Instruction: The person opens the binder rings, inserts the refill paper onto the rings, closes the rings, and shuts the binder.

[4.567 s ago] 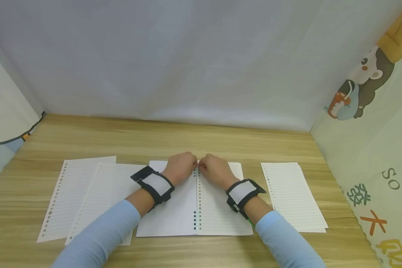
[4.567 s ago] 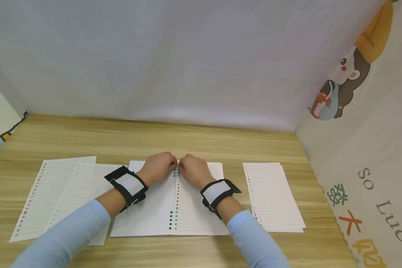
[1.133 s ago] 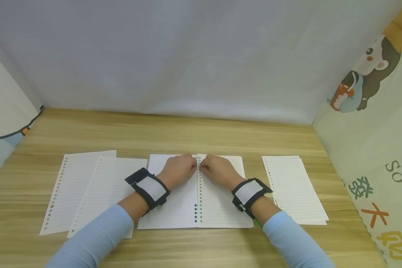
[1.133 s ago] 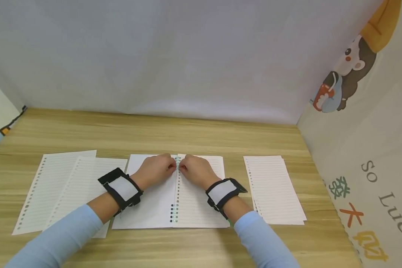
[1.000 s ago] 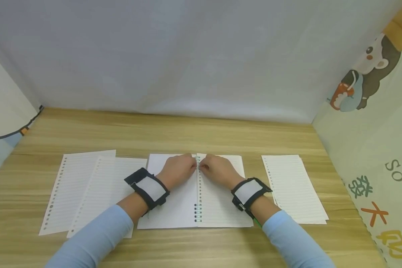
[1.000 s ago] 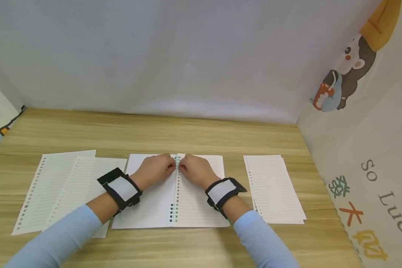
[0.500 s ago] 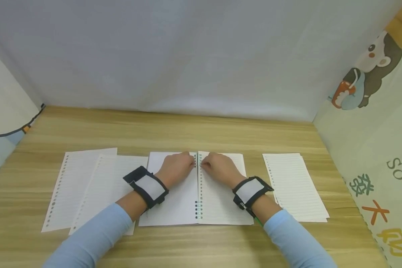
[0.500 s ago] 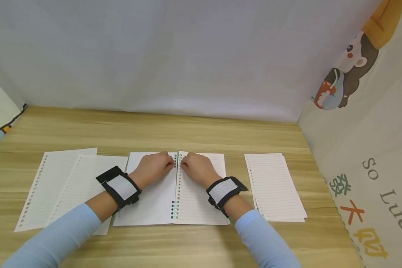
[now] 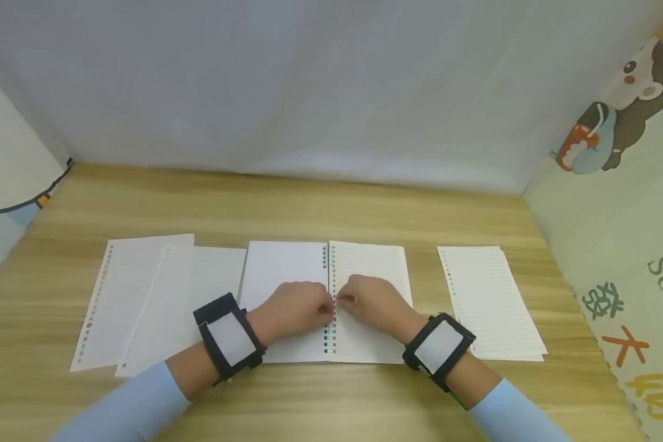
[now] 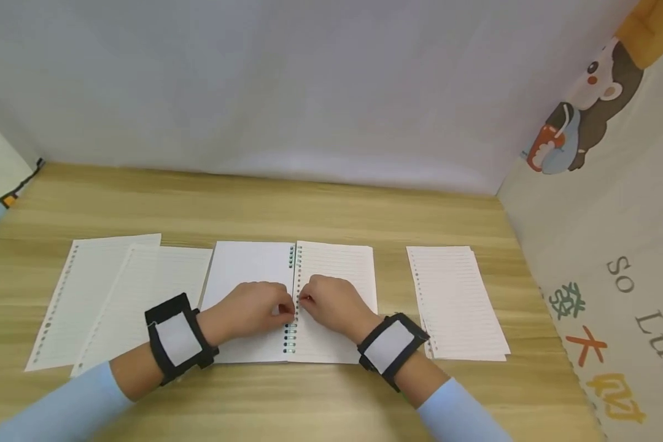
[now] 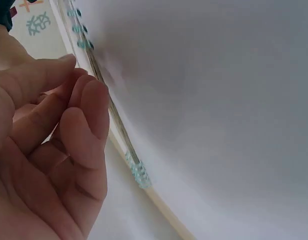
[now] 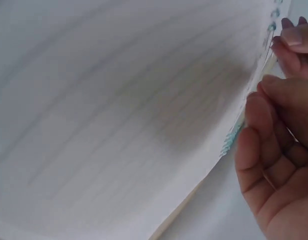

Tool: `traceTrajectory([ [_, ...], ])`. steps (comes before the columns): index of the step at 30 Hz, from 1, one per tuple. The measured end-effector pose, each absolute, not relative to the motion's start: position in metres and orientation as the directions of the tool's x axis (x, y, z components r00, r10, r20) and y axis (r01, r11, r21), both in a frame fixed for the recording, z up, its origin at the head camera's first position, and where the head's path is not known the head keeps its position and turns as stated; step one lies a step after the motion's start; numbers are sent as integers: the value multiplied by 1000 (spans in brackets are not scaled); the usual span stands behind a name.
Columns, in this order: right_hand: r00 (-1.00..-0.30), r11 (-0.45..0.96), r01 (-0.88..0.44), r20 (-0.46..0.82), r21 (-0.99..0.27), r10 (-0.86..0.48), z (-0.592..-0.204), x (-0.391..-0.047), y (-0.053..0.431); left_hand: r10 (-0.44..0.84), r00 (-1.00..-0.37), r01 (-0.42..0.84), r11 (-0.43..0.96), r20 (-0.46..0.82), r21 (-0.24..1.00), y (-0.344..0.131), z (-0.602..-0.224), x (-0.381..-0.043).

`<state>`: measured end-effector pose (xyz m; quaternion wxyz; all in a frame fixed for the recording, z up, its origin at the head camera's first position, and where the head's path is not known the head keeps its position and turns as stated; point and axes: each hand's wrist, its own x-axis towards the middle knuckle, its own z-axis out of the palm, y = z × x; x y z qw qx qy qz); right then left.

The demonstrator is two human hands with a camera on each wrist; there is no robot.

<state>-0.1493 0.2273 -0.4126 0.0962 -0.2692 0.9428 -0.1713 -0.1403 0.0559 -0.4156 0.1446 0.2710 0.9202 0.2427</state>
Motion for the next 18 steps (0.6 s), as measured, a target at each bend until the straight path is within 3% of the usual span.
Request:
traceTrajectory([
  [8,-780,735,-557,-60,-387,-623,-415,-135,230,591,-797,447,717,-126,535,54,-414,-134],
  [18,-778,744,-546,-95,-384,-620,-422,-129,232,591,-790,449,738,-162,503,51,-417,-130],
])
